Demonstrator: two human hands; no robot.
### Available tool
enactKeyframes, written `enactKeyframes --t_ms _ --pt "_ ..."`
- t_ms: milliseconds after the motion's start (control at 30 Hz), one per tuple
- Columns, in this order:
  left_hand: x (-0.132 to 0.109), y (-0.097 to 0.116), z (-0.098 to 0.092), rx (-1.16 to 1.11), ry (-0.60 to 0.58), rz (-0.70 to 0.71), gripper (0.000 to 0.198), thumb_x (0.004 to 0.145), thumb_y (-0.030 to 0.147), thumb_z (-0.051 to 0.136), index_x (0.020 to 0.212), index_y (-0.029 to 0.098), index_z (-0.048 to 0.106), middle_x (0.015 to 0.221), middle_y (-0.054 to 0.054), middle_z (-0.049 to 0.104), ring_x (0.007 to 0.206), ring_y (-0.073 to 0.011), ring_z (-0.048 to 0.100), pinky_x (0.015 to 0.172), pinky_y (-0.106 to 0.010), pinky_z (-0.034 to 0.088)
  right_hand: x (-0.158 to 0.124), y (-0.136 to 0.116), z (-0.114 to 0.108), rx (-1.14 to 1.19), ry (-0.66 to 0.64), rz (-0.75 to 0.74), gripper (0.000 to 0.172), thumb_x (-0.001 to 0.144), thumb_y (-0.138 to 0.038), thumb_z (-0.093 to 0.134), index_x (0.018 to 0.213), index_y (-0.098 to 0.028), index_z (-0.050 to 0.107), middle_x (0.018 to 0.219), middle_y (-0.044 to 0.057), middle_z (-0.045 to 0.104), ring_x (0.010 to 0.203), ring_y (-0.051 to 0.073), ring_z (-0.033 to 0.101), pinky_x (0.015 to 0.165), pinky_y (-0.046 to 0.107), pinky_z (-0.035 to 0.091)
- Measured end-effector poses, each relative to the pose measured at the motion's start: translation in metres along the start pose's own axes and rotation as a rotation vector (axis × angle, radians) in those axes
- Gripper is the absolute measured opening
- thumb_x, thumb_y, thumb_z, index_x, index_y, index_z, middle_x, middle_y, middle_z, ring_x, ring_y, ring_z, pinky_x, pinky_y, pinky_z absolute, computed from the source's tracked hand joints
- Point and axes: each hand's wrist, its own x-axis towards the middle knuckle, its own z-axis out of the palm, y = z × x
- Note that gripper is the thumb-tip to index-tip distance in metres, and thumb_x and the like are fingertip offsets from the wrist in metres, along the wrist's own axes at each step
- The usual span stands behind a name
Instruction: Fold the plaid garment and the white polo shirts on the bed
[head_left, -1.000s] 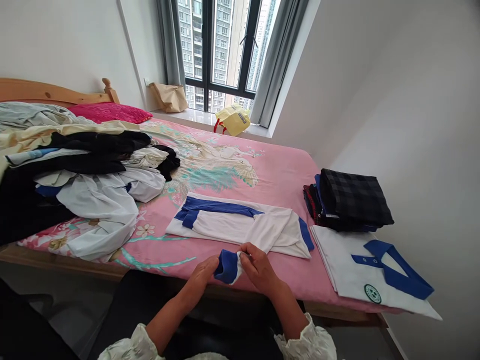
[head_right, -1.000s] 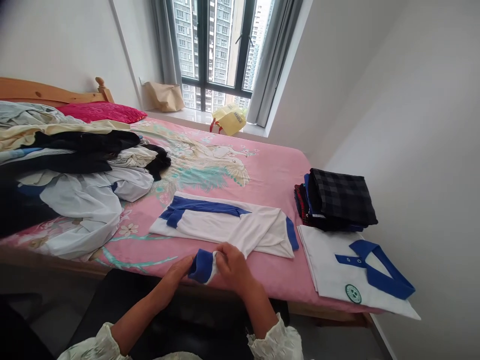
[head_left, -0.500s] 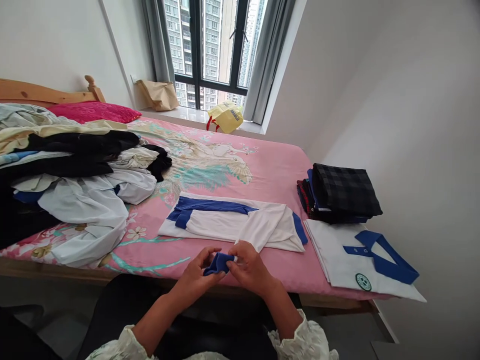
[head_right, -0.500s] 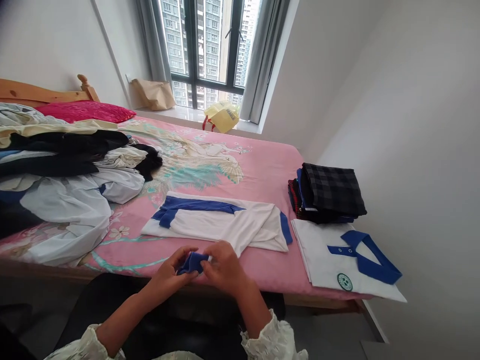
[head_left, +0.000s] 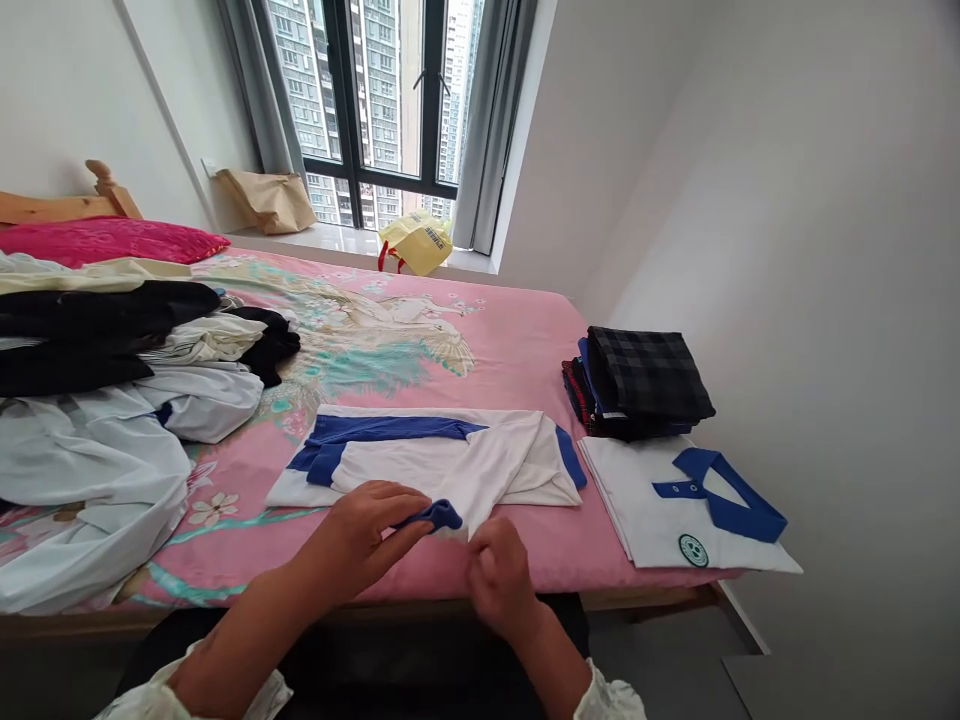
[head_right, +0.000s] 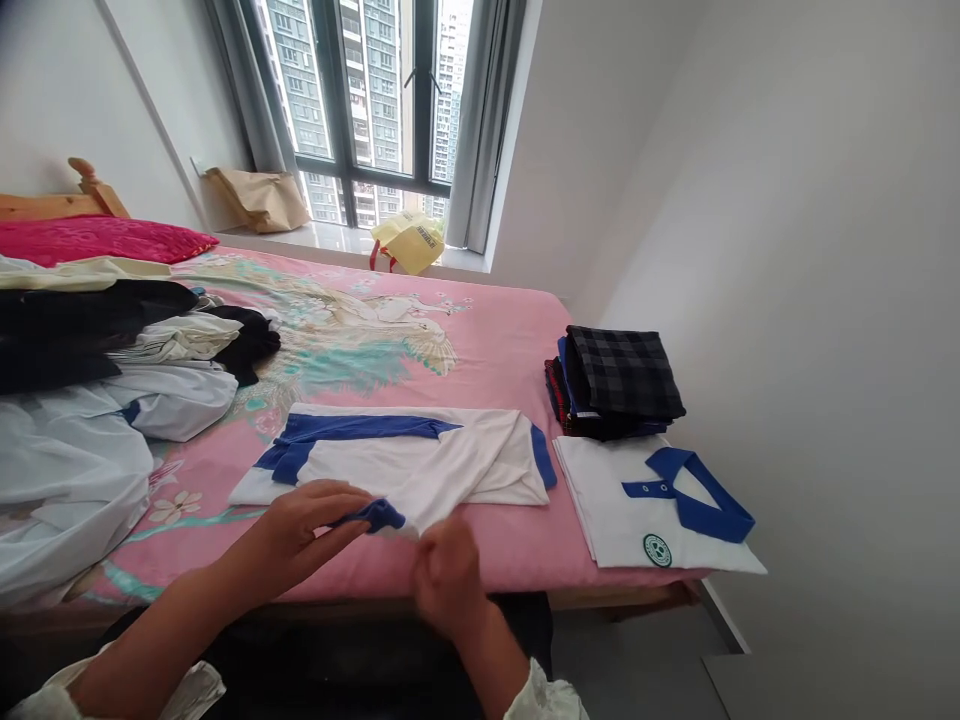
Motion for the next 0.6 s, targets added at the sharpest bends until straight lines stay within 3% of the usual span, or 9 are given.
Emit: enactKeyframes --t_ms 67,167,233,367,500,600 --pt "-0.005 0.004 -0.003 0.032 -0.041 0.025 0.023 0.085 0.032 0.058 0.104 0.027 0.072 0.098 -0.003 0.074 0.091 -0.0196 0.068 0.079 -0.026 0.053 0.008 0.024 -0.01 -0.081 0.025 0.094 0.032 0.075 -0.008 0.043 0.102 -0.022 0.051 0.091 0.009 0.057 0.091 0.023 0.055 0.08 0.042 0.047" --pt "-0.016 0.005 -0.002 0.041 -0.075 0.025 0.024 0.088 0.029 0.055 0.108 0.027 0.069 0.099 -0.002 0.074 0.086 -0.0173 0.069 0.072 -0.021 0.053 0.024 0.066 -0.026 -0.283 -0.18 0.161 0.062 0.067 -0.002 0.04 0.126 -0.019 0.047 0.127 0.013 0.05 0.125 0.026 0.041 0.106 0.049 0.034" --pt "-0.02 0.005 -0.002 0.049 -0.068 0.03 0.023 0.088 0.027 0.055 0.108 0.026 0.067 0.099 -0.003 0.074 0.087 -0.0163 0.069 0.073 -0.019 0.053 0.034 0.093 -0.033 -0.416 -0.326 0.213 0.07 0.066 -0.002 0.041 0.134 -0.02 0.045 0.142 0.012 0.04 0.136 0.028 0.029 0.112 0.053 0.022" --pt "-0.019 0.001 -0.007 0.079 -0.014 0.112 0.028 0.089 0.02 0.053 0.116 0.025 0.061 0.111 -0.004 0.071 0.101 -0.0162 0.066 0.087 -0.021 0.052 0.052 0.133 -0.037 -0.54 -0.468 0.25 0.066 0.072 -0.004 0.043 0.135 -0.025 0.049 0.147 0.009 0.036 0.141 0.029 0.022 0.114 0.054 0.016" --pt "-0.021 -0.009 -0.016 0.14 0.044 0.189 0.034 0.087 0.015 0.055 0.12 0.025 0.057 0.117 -0.003 0.069 0.11 -0.0163 0.063 0.096 -0.022 0.049 0.067 0.156 -0.035 -0.551 -0.5 0.198 0.058 0.076 -0.008 0.046 0.13 -0.028 0.055 0.146 0.008 0.04 0.141 0.029 0.023 0.113 0.054 0.015" --pt "-0.026 -0.015 -0.019 0.172 0.058 0.21 0.037 0.086 0.015 0.055 0.121 0.026 0.056 0.114 -0.001 0.07 0.109 -0.0157 0.064 0.096 -0.021 0.049 0.072 0.171 -0.035 -0.521 -0.47 0.161 0.043 0.079 -0.012 0.045 0.114 -0.028 0.065 0.14 0.005 0.048 0.139 0.027 0.027 0.113 0.053 0.014"
